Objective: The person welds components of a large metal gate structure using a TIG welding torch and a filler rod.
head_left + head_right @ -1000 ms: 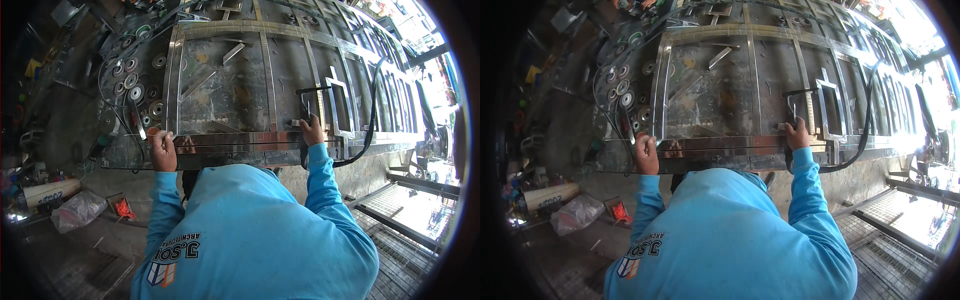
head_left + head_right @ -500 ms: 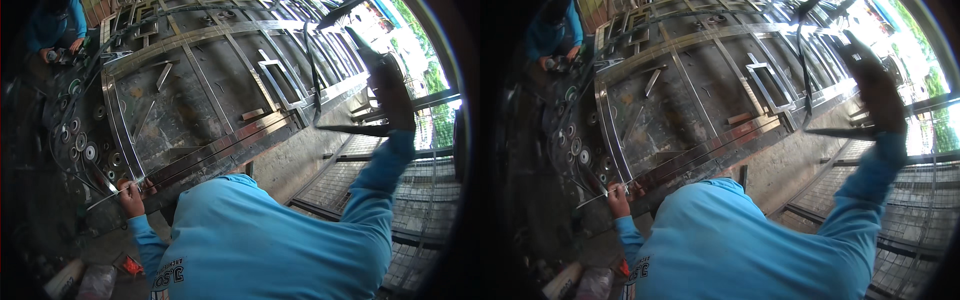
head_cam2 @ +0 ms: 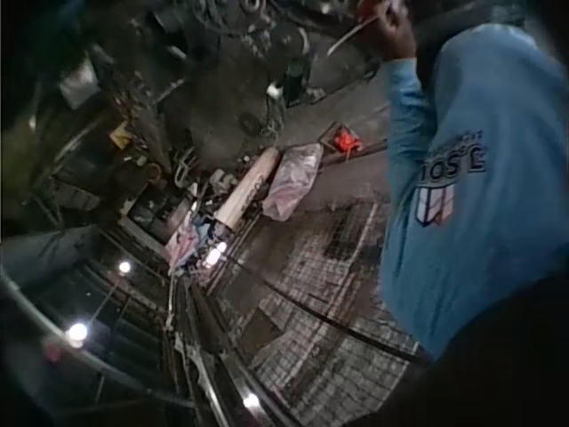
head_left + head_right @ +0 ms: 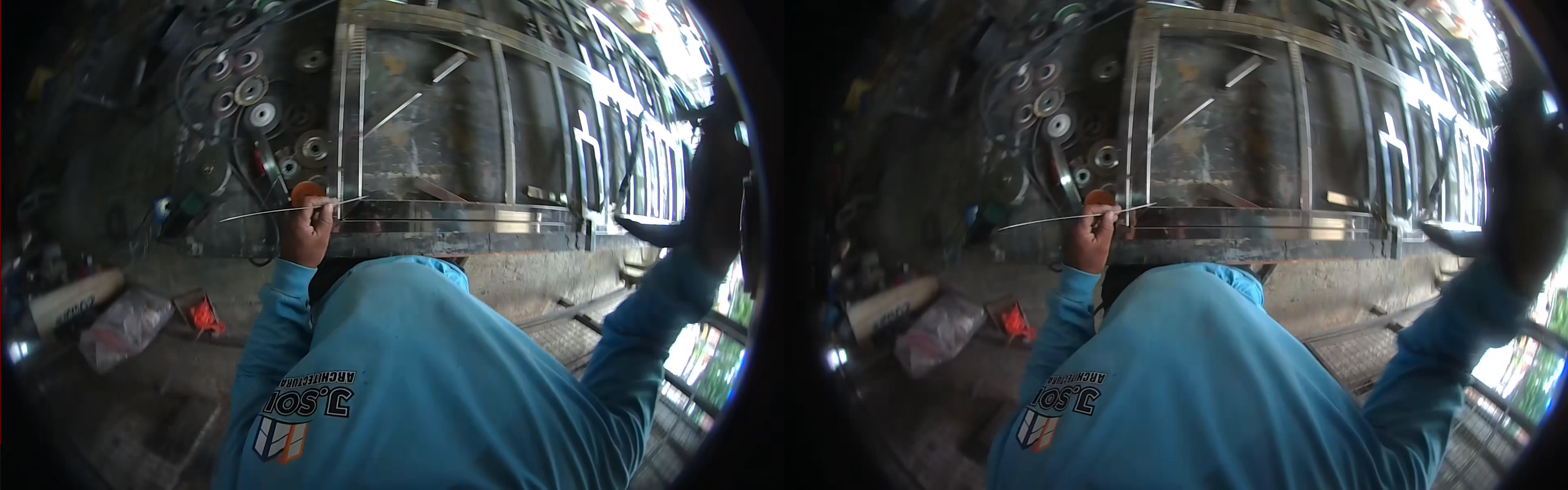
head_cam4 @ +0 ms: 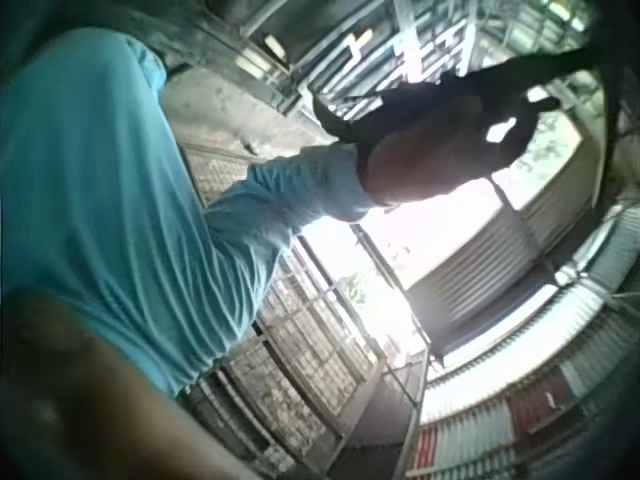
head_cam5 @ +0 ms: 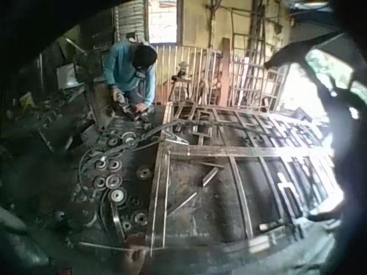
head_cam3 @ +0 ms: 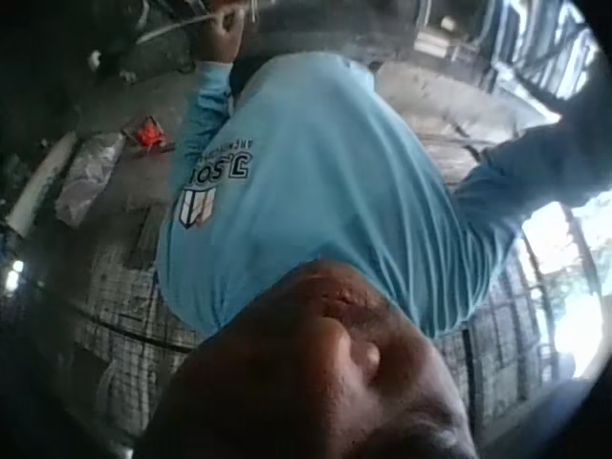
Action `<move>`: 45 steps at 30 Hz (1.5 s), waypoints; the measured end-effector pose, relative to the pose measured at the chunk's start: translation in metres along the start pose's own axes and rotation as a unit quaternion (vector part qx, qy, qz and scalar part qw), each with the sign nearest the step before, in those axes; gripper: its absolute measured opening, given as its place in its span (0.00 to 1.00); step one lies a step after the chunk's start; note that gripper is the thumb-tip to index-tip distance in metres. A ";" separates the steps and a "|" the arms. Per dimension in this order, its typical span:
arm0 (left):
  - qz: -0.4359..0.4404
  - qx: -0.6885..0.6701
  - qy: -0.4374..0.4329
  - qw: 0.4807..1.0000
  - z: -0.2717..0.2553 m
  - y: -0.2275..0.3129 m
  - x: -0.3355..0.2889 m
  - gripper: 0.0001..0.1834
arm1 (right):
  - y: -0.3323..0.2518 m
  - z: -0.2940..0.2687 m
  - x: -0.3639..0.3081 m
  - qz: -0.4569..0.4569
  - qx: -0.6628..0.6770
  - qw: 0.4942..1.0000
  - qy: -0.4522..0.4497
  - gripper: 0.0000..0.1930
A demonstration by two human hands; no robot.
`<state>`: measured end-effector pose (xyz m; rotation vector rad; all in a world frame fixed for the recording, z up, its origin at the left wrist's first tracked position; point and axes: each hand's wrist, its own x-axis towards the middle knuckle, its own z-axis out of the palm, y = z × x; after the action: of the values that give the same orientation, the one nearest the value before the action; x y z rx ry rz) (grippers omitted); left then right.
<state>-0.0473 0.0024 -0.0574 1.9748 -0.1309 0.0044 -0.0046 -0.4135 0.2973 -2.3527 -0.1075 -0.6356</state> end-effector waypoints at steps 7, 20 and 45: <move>-0.041 0.084 -0.022 0.995 -0.016 0.025 -0.018 0.07 | 0.091 0.198 -0.092 0.279 0.410 0.824 -0.272 0.34; -0.148 0.323 -0.154 0.922 0.032 0.101 0.046 0.09 | 0.173 0.263 -0.194 0.528 0.414 0.618 -0.410 0.32; -0.083 0.423 -0.227 0.873 0.047 0.110 0.075 0.16 | 0.148 0.300 -0.208 0.415 0.340 0.746 -0.395 0.29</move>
<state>0.0137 -0.0905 0.0291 2.8295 -0.3025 -0.6160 -0.0268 -0.3141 -0.0833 -1.5271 0.2855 0.7545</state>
